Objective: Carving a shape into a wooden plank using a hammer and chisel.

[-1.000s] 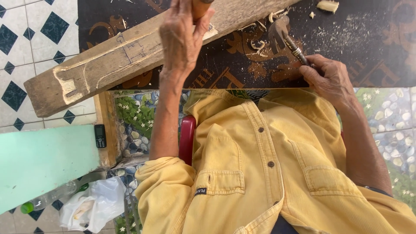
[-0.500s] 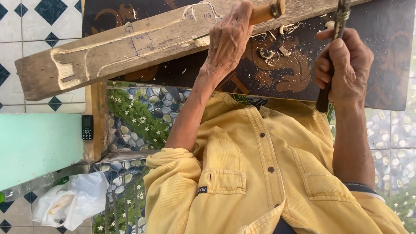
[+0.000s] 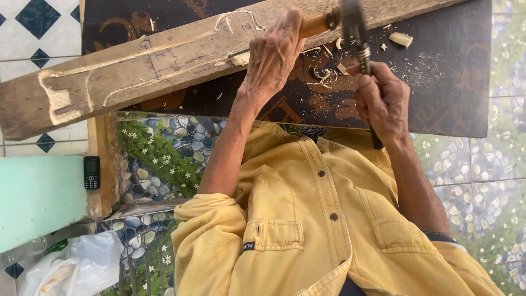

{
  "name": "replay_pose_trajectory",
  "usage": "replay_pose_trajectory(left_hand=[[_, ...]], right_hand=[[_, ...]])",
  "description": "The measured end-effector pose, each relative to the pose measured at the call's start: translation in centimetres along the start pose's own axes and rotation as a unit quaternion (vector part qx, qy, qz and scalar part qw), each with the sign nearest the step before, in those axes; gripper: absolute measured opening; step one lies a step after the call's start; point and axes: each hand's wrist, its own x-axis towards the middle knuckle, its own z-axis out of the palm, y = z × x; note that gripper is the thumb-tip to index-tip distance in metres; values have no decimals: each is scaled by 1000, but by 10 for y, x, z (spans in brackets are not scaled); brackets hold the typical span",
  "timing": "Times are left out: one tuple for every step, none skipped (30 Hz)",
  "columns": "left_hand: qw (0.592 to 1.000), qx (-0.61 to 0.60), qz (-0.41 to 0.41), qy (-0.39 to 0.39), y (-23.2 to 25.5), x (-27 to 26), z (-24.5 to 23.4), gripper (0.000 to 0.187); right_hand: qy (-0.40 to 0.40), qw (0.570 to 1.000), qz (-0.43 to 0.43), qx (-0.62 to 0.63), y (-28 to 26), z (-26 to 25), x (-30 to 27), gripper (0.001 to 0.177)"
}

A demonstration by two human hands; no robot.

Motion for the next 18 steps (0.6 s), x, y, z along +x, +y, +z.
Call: replay_pose_trajectory(left_hand=[[1000,2,-3,0,-2,1,1,34],[1000,8,-1,-5,-3,0,2,35],[1000,15,2,-10,-3,-1,3,36],[1000,16,1,-10,-6,-2,6,36],[1000,21,2,-11,-9,-3,9,40],[1000,24,3,-13,-9,-4,13,43],[1000,23,3,-12,-6,-2,6,43],[1000,13,13,-14,-3,0,0,39],[1000,2,22,-16,0,3,-7,34],[1000,3,22,-14,3,5,-11,34],[1000,17,20,-14,4,7,-14,36],[999,30,13,-17,7,5,-17,38],[999,31,8,-18,-4,-3,1,38],[999,33,8,-31,-15,-12,18,57],[998,35,9,-43,-25,-22,34,78],[998,35,10,-41,-18,-13,22,78],[999,22,16,-25,-10,-5,10,54],[1000,8,22,-10,0,3,-1,32]], right_hand=[[-4,1000,0,1,0,0,3,22],[21,999,-20,18,0,0,3,23],[46,998,-40,35,1,0,3,25],[46,998,-41,35,6,4,4,25],[61,996,-53,40,10,8,5,24],[78,994,-64,43,15,10,4,23],[79,994,-64,41,11,7,3,23],[37,999,-21,20,7,5,3,25],[-6,1000,22,-2,3,3,3,27],[-6,1000,20,-3,-2,3,2,27],[15,1000,16,22,-5,5,1,24],[32,998,17,47,-9,5,-2,21],[28,998,19,48,-9,5,1,21],[58,998,-2,35,-10,7,2,25],[88,996,-23,23,-11,8,3,31],[89,995,-26,22,-7,10,5,31],[40,999,-3,16,-4,11,7,28],[-8,1000,21,10,1,12,7,26]])
